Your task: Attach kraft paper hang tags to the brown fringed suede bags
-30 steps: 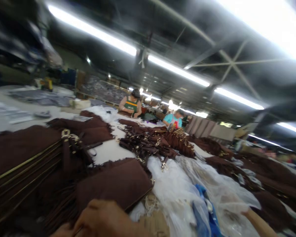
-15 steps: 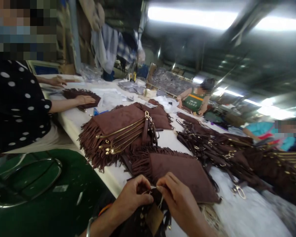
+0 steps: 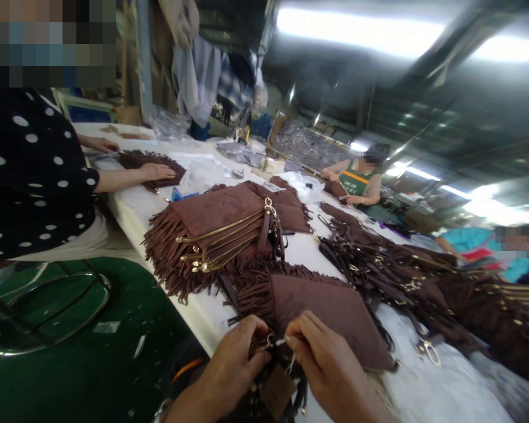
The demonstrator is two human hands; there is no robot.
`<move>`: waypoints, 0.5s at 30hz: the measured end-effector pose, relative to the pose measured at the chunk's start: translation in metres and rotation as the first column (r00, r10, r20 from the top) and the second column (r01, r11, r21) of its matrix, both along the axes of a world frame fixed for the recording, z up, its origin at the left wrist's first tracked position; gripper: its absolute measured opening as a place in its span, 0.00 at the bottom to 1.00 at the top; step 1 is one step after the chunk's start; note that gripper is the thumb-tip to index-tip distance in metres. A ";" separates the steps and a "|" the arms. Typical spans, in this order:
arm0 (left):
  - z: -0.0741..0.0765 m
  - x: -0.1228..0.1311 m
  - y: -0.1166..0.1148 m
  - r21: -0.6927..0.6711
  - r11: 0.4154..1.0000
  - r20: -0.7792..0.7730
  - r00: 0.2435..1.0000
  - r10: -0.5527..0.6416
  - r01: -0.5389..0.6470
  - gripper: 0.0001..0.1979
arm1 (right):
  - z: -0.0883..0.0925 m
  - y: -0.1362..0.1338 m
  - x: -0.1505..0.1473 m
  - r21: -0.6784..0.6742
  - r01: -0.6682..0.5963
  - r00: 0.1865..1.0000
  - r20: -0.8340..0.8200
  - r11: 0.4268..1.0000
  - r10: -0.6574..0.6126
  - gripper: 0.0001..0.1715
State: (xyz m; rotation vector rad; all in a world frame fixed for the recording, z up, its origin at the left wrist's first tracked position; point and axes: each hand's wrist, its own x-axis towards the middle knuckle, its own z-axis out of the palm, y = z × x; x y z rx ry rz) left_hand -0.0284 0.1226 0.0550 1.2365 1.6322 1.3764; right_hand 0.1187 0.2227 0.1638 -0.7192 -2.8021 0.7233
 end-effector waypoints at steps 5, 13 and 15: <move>0.004 -0.002 0.000 0.006 1.000 -0.061 0.998 -0.019 0.020 0.03 | 0.007 -0.004 -0.011 -0.150 0.003 1.000 -0.018 0.989 -0.006 0.08; 0.004 -0.002 0.007 0.119 0.986 0.329 0.932 -0.152 0.119 0.20 | -0.008 0.009 -0.027 -0.388 0.084 0.996 0.022 0.918 -0.081 0.10; 0.001 -0.002 0.007 0.113 0.989 0.360 0.924 -0.127 0.092 0.33 | -0.012 0.014 -0.027 -0.346 0.110 0.993 -0.009 0.932 -0.121 0.11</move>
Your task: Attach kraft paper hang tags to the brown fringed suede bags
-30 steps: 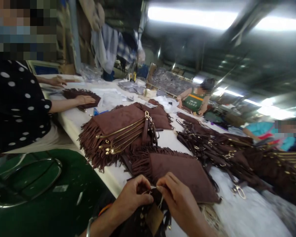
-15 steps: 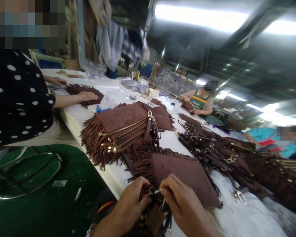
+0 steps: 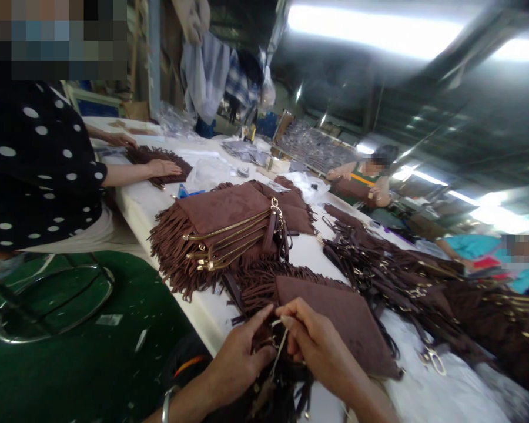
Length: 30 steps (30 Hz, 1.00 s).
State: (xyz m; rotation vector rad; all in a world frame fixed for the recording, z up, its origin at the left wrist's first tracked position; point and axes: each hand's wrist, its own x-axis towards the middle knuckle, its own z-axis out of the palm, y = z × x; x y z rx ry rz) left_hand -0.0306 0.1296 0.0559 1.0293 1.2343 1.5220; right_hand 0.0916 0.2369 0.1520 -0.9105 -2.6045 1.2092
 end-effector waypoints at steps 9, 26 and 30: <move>-0.011 0.015 -0.008 0.024 0.995 0.215 0.972 0.093 -0.101 0.41 | 0.004 -0.004 0.031 0.214 0.050 0.999 -0.021 0.975 -0.047 0.14; -0.009 0.013 -0.017 -0.027 0.971 -0.438 0.876 0.202 -0.238 0.04 | 0.003 -0.013 0.013 0.403 -0.166 0.973 0.214 0.900 0.084 0.10; -0.009 0.010 -0.017 0.037 0.976 -0.524 0.827 0.204 -0.217 0.06 | 0.003 -0.013 0.012 0.401 -0.169 0.971 0.222 0.900 0.083 0.10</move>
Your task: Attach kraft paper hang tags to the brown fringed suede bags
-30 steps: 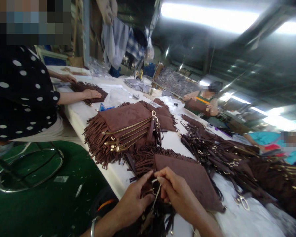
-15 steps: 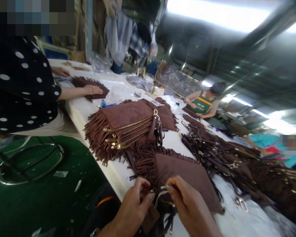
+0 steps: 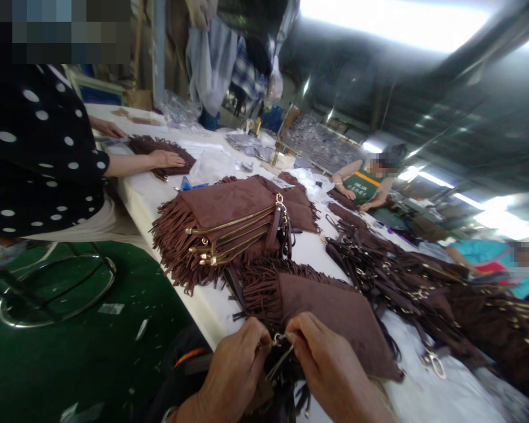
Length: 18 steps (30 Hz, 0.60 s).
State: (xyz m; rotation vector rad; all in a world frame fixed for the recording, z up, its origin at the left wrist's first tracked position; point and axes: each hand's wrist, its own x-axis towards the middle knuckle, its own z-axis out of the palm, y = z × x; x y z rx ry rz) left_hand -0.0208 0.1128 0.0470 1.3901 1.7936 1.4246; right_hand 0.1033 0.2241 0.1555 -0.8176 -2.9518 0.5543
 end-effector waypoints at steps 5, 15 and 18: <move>0.000 -0.001 0.001 0.028 1.000 -0.081 0.997 0.000 0.002 0.08 | -0.001 0.001 -0.001 0.016 -0.013 1.000 -0.002 1.000 0.013 0.10; 0.001 -0.004 0.002 0.172 0.985 -0.300 0.953 0.048 0.005 0.11 | -0.005 0.000 -0.004 0.064 -0.031 0.998 0.062 0.997 0.028 0.11; 0.003 -0.009 0.006 0.195 0.981 -0.338 0.939 0.067 0.000 0.12 | -0.010 0.001 -0.002 0.095 -0.044 0.995 0.092 0.995 0.035 0.15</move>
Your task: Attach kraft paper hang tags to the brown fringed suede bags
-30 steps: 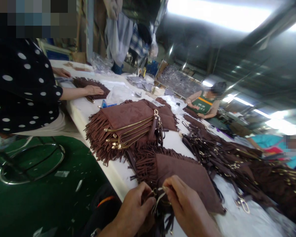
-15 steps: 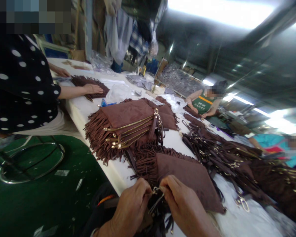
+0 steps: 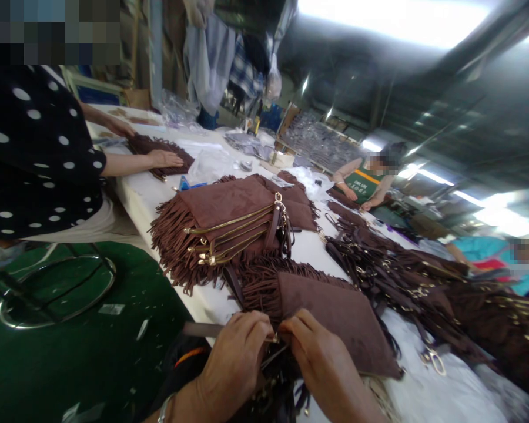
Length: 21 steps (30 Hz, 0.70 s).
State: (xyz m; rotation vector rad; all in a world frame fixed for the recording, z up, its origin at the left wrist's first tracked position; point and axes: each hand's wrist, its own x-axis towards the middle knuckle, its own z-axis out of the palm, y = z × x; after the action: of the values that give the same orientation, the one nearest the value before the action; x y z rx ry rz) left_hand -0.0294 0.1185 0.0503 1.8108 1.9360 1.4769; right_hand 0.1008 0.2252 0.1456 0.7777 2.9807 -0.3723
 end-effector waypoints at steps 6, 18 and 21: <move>0.005 -0.006 0.017 -0.033 0.997 0.143 0.987 0.076 -0.072 0.09 | -0.009 0.000 0.001 0.027 -0.009 0.999 0.031 1.000 0.008 0.15; -0.003 0.001 0.012 -0.113 0.959 -0.288 0.932 0.220 -0.261 0.16 | -0.015 -0.002 -0.003 0.068 0.048 0.999 -0.002 0.997 -0.048 0.12; -0.009 0.008 0.012 -0.259 0.952 -0.062 0.986 0.155 -0.166 0.17 | -0.014 -0.003 -0.002 0.043 0.050 0.999 -0.009 0.998 -0.049 0.13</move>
State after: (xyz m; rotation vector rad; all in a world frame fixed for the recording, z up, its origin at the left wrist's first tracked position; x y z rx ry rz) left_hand -0.0218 0.1305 0.0418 1.6149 2.2240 1.1597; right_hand 0.0991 0.2222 0.1319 0.8574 2.9907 -0.3147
